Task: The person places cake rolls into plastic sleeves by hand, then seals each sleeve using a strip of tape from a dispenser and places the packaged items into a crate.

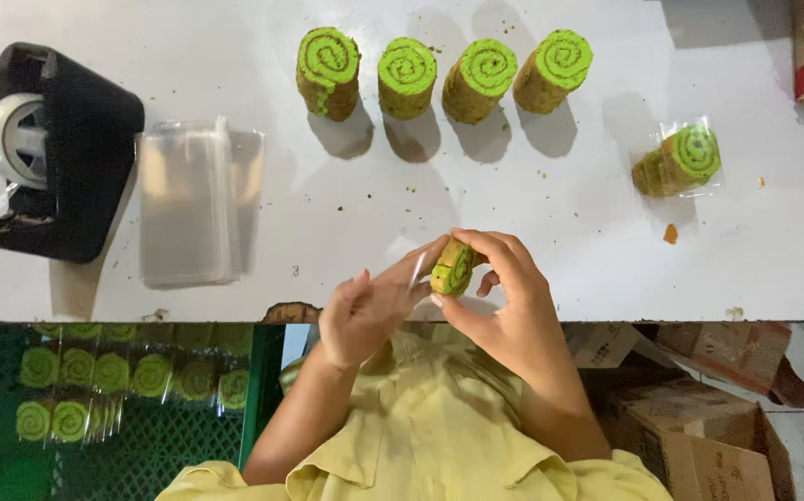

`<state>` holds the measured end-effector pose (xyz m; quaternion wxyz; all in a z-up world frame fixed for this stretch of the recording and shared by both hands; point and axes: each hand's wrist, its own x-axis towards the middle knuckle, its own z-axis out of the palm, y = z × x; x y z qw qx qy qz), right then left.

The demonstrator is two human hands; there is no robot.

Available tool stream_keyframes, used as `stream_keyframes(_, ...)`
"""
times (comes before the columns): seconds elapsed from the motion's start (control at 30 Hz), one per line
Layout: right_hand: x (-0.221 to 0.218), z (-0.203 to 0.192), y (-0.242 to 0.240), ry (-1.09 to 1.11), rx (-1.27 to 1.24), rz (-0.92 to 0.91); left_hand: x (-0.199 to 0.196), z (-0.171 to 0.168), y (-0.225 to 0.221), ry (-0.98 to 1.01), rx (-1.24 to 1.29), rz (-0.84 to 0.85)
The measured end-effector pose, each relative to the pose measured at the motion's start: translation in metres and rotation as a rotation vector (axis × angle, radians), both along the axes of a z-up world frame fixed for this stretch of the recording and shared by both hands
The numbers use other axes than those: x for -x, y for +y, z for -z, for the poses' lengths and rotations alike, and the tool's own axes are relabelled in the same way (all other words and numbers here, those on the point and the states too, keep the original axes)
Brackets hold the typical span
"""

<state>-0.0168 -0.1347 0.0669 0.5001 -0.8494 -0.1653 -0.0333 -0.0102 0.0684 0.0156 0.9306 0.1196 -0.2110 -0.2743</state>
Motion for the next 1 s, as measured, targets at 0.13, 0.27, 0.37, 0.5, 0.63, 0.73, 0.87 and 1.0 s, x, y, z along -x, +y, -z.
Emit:
stream_keyframes(0.13,0.001,-0.010,0.001,0.040,-0.030,-0.009,0.006,0.001,-0.001,-0.210,-0.262,-0.223)
stream_keyframes(0.27,0.003,-0.006,-0.002,0.032,-0.009,0.021,0.009,-0.005,-0.010,-0.281,-0.628,-0.373)
stream_keyframes(0.37,0.003,-0.004,-0.004,0.034,-0.013,0.031,0.009,0.020,-0.016,-0.054,-0.326,-0.230)
stream_keyframes(0.5,-0.001,-0.012,-0.002,0.061,-0.035,0.023,0.009,0.042,-0.017,0.019,-0.179,-0.172)
stream_keyframes(0.63,0.001,-0.006,0.001,0.021,-0.006,0.043,0.006,0.053,-0.018,0.209,-0.168,-0.177)
stream_keyframes(0.73,-0.001,-0.005,0.002,0.012,0.023,0.066,0.004,0.063,-0.017,0.378,-0.059,-0.134)
stream_keyframes(0.87,-0.002,-0.006,0.003,0.034,0.020,0.058,0.002,0.066,-0.015,0.385,-0.121,-0.097)
stream_keyframes(1.0,-0.002,-0.006,0.007,0.015,0.072,0.056,0.007,0.078,-0.022,0.423,-0.395,-0.242)
